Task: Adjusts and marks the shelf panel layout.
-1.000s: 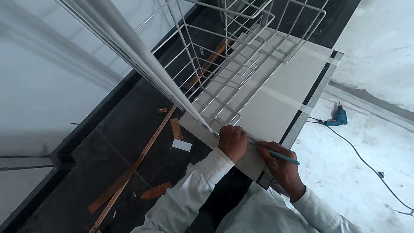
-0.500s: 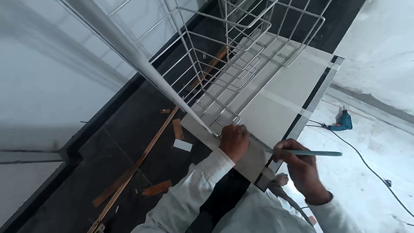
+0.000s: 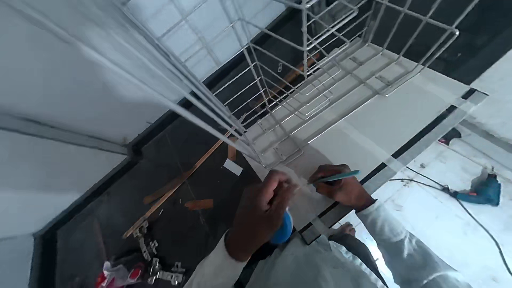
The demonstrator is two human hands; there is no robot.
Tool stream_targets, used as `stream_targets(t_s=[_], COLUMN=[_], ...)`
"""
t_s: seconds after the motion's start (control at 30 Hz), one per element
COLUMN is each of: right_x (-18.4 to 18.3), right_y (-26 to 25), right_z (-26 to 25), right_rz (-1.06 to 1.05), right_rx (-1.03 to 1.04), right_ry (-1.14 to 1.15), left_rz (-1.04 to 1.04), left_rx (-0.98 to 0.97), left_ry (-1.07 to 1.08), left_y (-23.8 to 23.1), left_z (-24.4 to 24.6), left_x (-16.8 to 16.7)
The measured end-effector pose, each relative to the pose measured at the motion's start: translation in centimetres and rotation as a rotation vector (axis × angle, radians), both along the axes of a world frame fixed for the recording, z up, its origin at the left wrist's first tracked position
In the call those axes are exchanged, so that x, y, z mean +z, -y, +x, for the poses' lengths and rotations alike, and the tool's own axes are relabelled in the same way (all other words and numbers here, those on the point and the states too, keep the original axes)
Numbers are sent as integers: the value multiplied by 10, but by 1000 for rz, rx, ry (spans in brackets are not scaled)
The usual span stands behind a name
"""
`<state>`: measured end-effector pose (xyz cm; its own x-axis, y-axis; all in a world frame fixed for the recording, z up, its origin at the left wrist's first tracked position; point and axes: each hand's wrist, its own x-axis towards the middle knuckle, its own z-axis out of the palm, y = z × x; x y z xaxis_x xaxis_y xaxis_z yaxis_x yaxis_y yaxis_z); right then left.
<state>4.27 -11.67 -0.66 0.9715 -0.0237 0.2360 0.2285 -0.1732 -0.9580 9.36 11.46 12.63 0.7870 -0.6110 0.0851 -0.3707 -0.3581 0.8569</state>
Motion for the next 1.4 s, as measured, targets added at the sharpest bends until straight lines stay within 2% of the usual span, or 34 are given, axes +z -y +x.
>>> stream_targets(t_s=[0.2, 0.4, 0.53, 0.83, 0.9, 0.97, 1.03, 1.1, 1.2, 1.3, 1.4], right_x=[4, 3, 6, 9, 13, 15, 20, 31, 46, 52, 35], right_y=[1, 2, 3, 5, 8, 17, 38, 71, 147, 242, 321], right_z=[3, 3, 4, 7, 8, 7, 4, 1, 1, 9, 20], right_rz=[-141, -148, -188, -209, -130, 85, 286, 323, 209, 66, -203], right_rx=[3, 36, 51, 87, 87, 69, 23, -62, -283, -528, -628], right_ry=[-80, -69, -101, -119, -205, -260, -223, -107, 33, 100, 76], left_rz=[49, 85, 149, 274, 301, 366, 447, 493, 540, 616, 317], left_rx=[437, 742, 831, 886, 896, 931, 984, 1049, 1160, 1208, 1133], left_ry=[-211, -255, -290, -338, -332, -327, -321, -301, -183, -53, 16], left_y=[-64, -82, -74, -43, -36, -31, -28, -29, -37, -33, 5], left_z=[-53, -96, -123, -165, -165, -153, -131, -107, -77, -61, -45], left_x=[-15, -31, -36, -57, -67, -78, -87, -96, -106, -96, -83])
